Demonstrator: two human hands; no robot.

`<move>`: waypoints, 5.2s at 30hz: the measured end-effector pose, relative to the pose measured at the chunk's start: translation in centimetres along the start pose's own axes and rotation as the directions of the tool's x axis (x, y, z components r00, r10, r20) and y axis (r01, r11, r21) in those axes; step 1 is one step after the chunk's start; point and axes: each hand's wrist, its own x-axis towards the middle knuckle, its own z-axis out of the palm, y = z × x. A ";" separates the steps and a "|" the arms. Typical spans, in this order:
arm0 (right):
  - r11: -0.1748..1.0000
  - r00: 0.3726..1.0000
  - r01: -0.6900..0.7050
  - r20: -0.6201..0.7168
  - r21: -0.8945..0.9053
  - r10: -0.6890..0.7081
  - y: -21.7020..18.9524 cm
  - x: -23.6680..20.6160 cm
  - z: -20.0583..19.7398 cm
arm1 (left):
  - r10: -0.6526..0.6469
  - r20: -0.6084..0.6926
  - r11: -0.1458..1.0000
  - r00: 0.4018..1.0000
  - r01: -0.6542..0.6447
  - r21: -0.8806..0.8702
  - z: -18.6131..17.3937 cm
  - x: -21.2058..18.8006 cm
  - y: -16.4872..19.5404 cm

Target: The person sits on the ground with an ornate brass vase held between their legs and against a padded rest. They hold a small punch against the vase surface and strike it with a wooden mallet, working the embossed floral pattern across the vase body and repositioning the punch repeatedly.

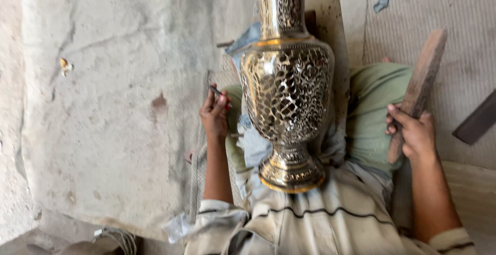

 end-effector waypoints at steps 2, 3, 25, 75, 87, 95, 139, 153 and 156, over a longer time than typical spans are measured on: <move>1.000 1.000 -0.011 -0.022 -0.008 0.011 0.4 0.6 0.2 | 0.003 0.004 1.000 1.000 -0.003 0.003 -0.3 0.5 -0.2; 1.000 0.999 -0.019 -0.032 -0.014 0.019 0.7 0.9 0.3 | 0.008 0.012 1.000 1.000 -0.008 0.006 -0.5 0.8 -0.4; 0.540 0.917 0.328 0.124 -0.775 -0.379 8.3 1.8 -1.3 | 0.090 0.800 0.761 0.593 -0.559 0.328 13.1 -5.3 9.8; 0.665 0.801 0.566 0.132 -0.488 -0.584 -6.9 2.3 0.2 | -0.229 0.922 0.459 0.312 -0.800 0.385 23.6 0.8 8.8; 0.632 0.786 0.572 0.129 -0.522 -0.605 -7.7 2.1 -2.0 | -0.232 0.923 0.455 0.306 -0.805 0.381 26.1 -0.4 9.0; 0.901 0.906 0.416 -0.029 -0.124 -0.422 -8.7 1.4 -3.1 | -0.218 0.924 0.488 0.314 -0.785 0.382 27.5 -1.5 9.2; 0.603 0.841 0.519 0.238 -0.605 -0.485 -12.2 2.1 -10.5 | 0.123 0.767 0.403 0.630 -0.738 0.542 32.7 -10.5 6.5; 0.532 0.633 0.771 0.516 -0.350 -0.577 -23.5 8.0 -12.1 | 0.230 0.729 0.372 0.645 -0.750 0.546 35.7 -11.0 4.9; 0.446 0.587 0.807 0.612 -0.389 -0.529 -25.5 8.2 -12.7 | 0.231 0.723 0.371 0.652 -0.746 0.554 36.5 -11.1 4.6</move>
